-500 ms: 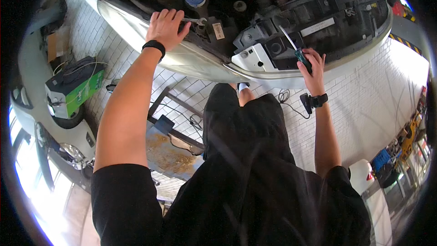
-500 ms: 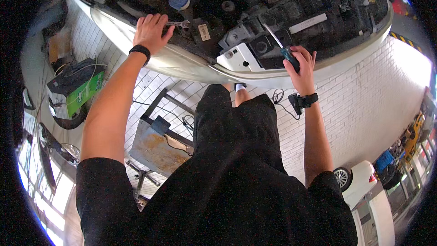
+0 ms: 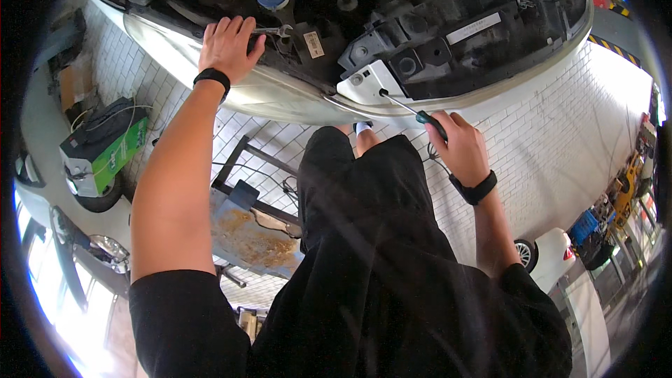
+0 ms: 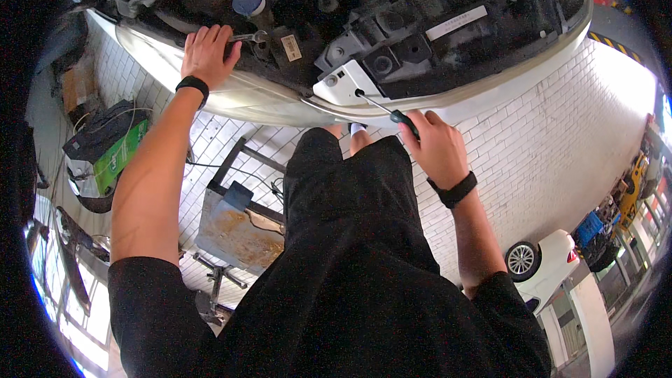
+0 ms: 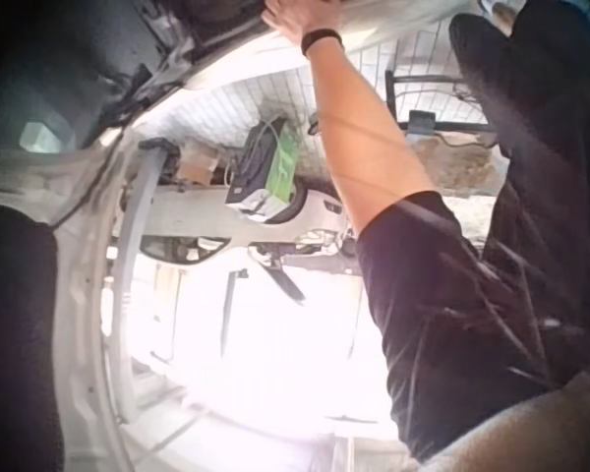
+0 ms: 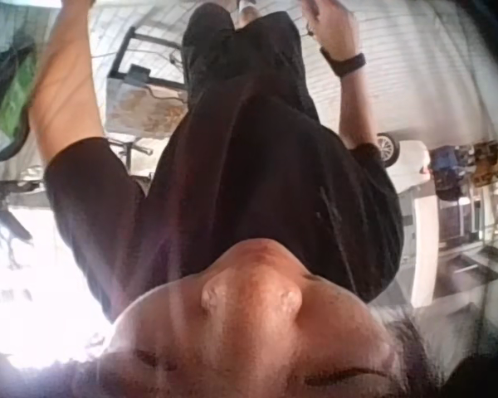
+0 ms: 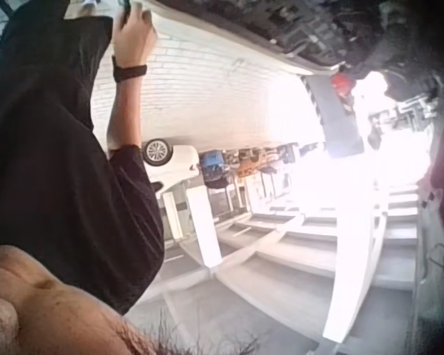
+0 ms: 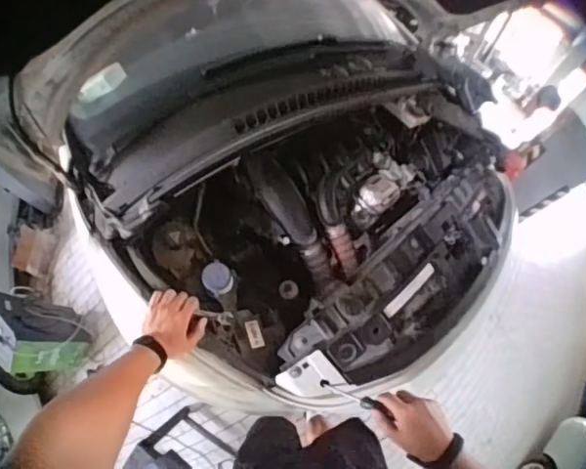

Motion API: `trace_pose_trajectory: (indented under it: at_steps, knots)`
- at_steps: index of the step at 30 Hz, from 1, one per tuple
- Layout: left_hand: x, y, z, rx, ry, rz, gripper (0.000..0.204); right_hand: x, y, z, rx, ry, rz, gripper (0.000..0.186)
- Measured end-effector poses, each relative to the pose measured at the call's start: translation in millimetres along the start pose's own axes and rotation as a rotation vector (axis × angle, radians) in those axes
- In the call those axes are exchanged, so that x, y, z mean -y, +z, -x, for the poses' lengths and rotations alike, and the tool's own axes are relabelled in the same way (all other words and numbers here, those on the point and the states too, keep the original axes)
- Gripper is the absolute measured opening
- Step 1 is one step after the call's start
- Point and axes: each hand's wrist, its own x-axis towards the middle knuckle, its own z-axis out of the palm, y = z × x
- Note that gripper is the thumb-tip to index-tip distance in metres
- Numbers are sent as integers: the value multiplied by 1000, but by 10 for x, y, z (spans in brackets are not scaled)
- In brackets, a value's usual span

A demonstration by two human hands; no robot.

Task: Use tools to loosen and tighten bolts inside the engine compartment of a car.

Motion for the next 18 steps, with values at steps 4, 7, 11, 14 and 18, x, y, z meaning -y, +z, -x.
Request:
trace_pose_trajectory:
  at_steps: [4, 7, 11, 14, 18]
  knots:
    - [13, -22, 5, 14, -2, 7, 30, 227, 168, -150, -82, -53, -7, 21]
    - [-5, -12, -2, 15, -3, 2, 29, 319, 316, -212, -127, -75, -52, 22]
    - [-3, -10, -3, -7, 21, 1, 31, 393, 459, -297, -268, -104, -124, 22]
    - [9, -16, 17, 10, 2, 15, 33, 426, 460, -307, -223, -25, -156, 22]
    - [25, 30, -4, -50, 21, 1, 35, 441, 451, -299, -236, 4, -109, 23]
